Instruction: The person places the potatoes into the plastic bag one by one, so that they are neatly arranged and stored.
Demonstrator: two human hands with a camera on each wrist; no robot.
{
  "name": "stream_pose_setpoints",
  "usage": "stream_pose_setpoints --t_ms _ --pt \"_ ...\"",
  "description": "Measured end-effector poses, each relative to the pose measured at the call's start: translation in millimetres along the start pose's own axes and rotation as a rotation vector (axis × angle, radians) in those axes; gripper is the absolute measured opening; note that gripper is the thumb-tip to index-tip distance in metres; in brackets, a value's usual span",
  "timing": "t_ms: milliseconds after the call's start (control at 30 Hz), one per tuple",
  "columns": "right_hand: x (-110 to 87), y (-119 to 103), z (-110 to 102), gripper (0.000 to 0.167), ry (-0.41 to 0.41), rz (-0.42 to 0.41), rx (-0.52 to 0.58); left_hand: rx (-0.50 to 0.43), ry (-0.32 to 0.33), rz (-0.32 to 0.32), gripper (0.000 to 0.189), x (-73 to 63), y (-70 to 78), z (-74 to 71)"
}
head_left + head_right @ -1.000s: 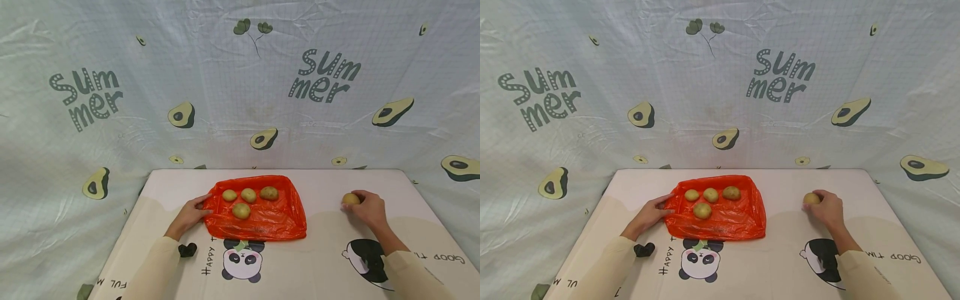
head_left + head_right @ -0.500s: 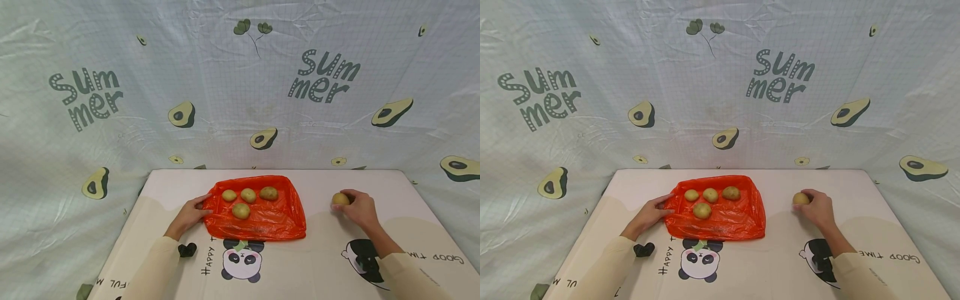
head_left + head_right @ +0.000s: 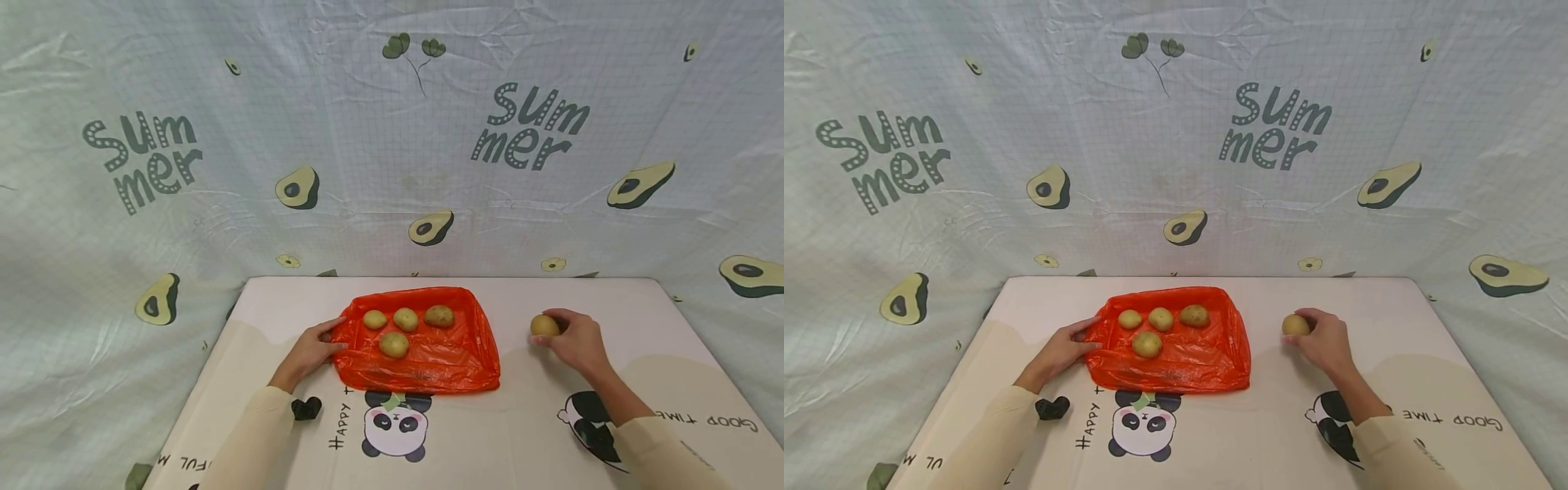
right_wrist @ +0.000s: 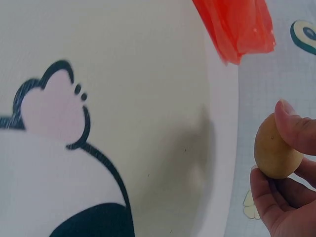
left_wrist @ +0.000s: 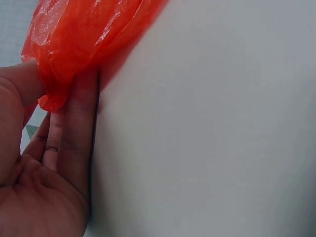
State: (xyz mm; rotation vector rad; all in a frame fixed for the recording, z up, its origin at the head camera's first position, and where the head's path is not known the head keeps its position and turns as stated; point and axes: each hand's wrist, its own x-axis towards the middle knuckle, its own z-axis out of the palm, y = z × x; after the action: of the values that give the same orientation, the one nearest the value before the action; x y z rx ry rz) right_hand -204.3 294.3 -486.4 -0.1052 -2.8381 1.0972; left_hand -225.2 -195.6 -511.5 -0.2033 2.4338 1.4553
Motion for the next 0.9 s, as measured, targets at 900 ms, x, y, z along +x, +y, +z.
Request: stream_pose_setpoints --t_ms 900 --pt "-1.2 -39 12 0.053 -0.089 -0.028 0.043 -0.022 -0.016 -0.004 0.062 1.9 -1.0 -1.1"
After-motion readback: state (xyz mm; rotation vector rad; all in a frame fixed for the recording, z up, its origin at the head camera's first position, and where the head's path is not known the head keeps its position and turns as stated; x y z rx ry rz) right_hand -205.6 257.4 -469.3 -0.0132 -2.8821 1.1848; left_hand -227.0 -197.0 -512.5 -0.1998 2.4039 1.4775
